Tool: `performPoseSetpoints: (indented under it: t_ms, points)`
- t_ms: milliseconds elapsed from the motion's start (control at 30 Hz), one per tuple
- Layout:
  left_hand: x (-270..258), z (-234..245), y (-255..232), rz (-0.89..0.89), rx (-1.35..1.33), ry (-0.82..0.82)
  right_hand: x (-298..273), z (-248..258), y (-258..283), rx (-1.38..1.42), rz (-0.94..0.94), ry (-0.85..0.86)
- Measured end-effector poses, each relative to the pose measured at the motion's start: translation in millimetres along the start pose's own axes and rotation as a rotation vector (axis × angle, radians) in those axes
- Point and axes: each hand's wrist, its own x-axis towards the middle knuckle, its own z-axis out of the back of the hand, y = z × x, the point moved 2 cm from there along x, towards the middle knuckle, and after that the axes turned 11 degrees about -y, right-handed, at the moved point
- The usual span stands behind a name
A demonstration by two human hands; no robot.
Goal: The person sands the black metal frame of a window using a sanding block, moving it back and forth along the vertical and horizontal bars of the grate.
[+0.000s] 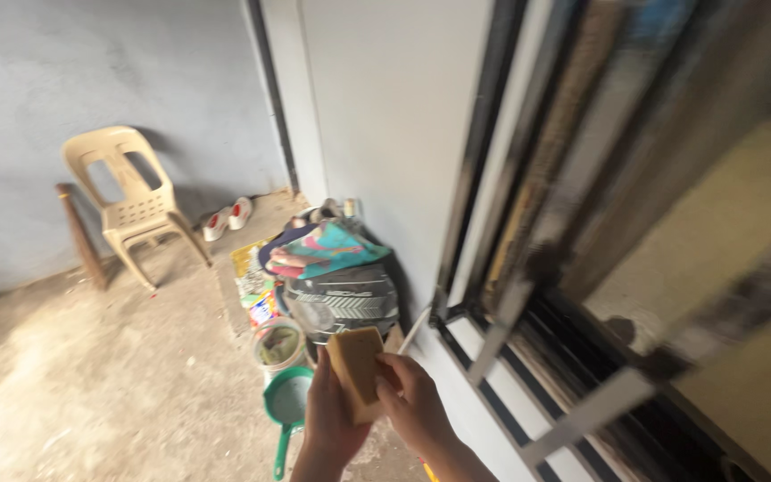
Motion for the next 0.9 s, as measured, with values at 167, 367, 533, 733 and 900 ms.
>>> performPoseSetpoints:
  t_ms: [167,367,533,733,900]
  points:
    - [-11.3,21.1,-33.8,0.056,0.341,-0.197,23.2,-41.1,-29.7,-0.138,0.134,0.093]
    - [63.0,141.8,-72.1,-0.312,0.516,-0.448,41.8,-86.1,-63.1,-0.202,0.336,0.098]
    - [157.8,305.4,-92.7,-0.418,0.773,-0.532,63.3,-124.6,-119.6,-0.205,0.203,0.121]
    - [238.3,413.1,-102.7,-0.413,1.389,-0.773,97.4,-167.5,-180.6,-0.217,0.214,0.145]
    - [287.2,444.5,-105.5,-0.405,1.880,-0.847,126.4,-185.0,-206.0,-0.192,0.143,0.161]
